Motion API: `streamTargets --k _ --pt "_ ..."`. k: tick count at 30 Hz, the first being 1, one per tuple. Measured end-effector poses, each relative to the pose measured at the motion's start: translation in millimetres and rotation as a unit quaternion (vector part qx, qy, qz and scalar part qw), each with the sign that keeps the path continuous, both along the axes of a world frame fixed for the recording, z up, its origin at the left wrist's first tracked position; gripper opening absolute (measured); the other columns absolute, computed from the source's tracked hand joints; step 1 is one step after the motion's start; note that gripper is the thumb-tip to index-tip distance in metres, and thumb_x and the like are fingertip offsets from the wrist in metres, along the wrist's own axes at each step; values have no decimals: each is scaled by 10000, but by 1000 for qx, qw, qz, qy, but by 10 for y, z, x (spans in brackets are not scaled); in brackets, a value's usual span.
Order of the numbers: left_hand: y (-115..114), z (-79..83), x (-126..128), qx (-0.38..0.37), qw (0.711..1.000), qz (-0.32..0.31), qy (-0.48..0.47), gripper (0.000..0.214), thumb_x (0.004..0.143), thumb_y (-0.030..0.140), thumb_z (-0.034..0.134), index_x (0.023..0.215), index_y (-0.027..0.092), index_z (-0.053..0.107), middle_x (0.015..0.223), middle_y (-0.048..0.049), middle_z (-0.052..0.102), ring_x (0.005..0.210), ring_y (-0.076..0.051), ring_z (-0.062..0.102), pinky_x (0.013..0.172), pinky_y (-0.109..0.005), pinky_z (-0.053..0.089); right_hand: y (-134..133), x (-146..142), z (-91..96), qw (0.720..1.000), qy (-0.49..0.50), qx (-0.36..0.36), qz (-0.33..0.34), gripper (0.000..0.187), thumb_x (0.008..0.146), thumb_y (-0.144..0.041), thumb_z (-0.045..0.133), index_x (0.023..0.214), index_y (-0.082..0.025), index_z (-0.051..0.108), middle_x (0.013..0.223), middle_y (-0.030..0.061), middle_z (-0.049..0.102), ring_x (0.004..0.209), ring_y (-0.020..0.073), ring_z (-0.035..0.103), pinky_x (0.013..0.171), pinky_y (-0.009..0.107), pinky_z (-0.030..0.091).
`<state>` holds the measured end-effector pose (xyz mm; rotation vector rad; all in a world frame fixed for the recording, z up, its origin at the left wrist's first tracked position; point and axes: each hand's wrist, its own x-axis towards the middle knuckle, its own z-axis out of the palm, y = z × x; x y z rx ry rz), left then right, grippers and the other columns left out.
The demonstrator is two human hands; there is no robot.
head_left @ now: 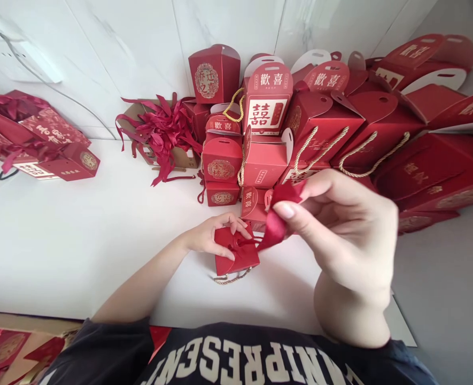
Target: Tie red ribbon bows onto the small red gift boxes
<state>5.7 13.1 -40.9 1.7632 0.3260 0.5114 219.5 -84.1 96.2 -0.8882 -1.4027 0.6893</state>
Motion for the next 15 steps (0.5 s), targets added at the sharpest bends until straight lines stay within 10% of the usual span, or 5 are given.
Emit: streamTargets --k 15 --pt "-18 135 19 112 992 57 0 240 673 283 849 863 165 761 1047 -158 745 1082 -321 658 968 -482 518 55 -107 3 993 -30 60 -99 167 815 -247 769 754 -247 613 602 -42 583 489 123 549 445 273 444"
